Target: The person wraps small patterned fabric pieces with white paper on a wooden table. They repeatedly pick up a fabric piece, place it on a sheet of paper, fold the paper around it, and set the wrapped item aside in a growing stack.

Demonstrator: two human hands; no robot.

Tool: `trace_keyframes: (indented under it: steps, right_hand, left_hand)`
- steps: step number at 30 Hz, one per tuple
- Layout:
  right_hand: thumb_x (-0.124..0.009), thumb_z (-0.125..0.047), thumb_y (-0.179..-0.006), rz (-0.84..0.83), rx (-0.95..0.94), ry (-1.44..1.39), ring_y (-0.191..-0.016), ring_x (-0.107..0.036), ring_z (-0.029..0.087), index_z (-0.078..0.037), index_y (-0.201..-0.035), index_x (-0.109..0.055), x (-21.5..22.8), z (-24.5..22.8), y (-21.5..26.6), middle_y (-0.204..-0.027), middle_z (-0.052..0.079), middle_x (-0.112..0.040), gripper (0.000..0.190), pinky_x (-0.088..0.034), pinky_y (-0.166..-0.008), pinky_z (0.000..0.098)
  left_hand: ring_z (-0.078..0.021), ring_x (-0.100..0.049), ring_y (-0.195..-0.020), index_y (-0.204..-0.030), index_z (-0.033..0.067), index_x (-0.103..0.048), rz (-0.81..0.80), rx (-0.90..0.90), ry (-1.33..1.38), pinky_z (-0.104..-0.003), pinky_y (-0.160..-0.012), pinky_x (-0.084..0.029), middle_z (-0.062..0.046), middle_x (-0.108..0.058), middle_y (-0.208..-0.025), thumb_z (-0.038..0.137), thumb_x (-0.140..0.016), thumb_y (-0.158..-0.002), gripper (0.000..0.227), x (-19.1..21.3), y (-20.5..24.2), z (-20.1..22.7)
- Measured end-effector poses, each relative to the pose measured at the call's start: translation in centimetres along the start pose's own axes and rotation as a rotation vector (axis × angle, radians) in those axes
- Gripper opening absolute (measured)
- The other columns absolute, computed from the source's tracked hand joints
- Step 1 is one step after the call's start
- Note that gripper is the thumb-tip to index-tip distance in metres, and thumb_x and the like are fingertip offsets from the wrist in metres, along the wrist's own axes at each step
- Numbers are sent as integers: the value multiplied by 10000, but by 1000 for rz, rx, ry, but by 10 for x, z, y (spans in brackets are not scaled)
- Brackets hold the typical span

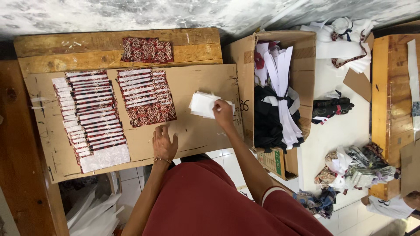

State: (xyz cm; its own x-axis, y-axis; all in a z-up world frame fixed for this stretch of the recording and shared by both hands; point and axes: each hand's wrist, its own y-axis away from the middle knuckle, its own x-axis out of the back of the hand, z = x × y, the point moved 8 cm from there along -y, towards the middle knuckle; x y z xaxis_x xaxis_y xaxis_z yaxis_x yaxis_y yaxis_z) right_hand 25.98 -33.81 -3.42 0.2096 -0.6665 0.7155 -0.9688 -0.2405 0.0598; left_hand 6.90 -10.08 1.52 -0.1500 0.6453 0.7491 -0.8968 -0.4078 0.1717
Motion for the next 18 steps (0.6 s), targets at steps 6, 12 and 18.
trace_keyframes:
  steps: [6, 12, 18]
  right_hand:
    - [-702, 22, -821, 112, 60, -80, -806, -669, 265, -25, -917, -631, 61, -56, 18, -849, 110, -648, 128, -526, -702, 388]
    - [-745, -26, -766, -81, 504, 150, -852, -584, 300, -23, -904, -631, 34, -204, 65, -874, 100, -607, 180, -442, -809, 432]
    - [-759, -80, -755, -179, 562, 48, -974, -585, 303, 1, -1061, -632, -6, -228, 66, -995, 135, -622, 341, -462, -899, 454]
  left_hand:
    - [-358, -683, -1100, -1268, 12, -598, 55, -81, 322, -471, -930, -571, -208, -700, -1183, 319, -795, -873, 537, 25, -18, 33]
    - [-256, -719, -1057, -1269, -45, -581, -211, 78, 759, -348, -859, -606, -192, -732, -1152, 286, -757, -923, 510, 13, -26, 44]
    - [-168, -752, -899, -1128, -6, -699, -106, 167, 886, -310, -813, -604, -120, -790, -1012, 195, -647, -974, 259, 32, -24, 2]
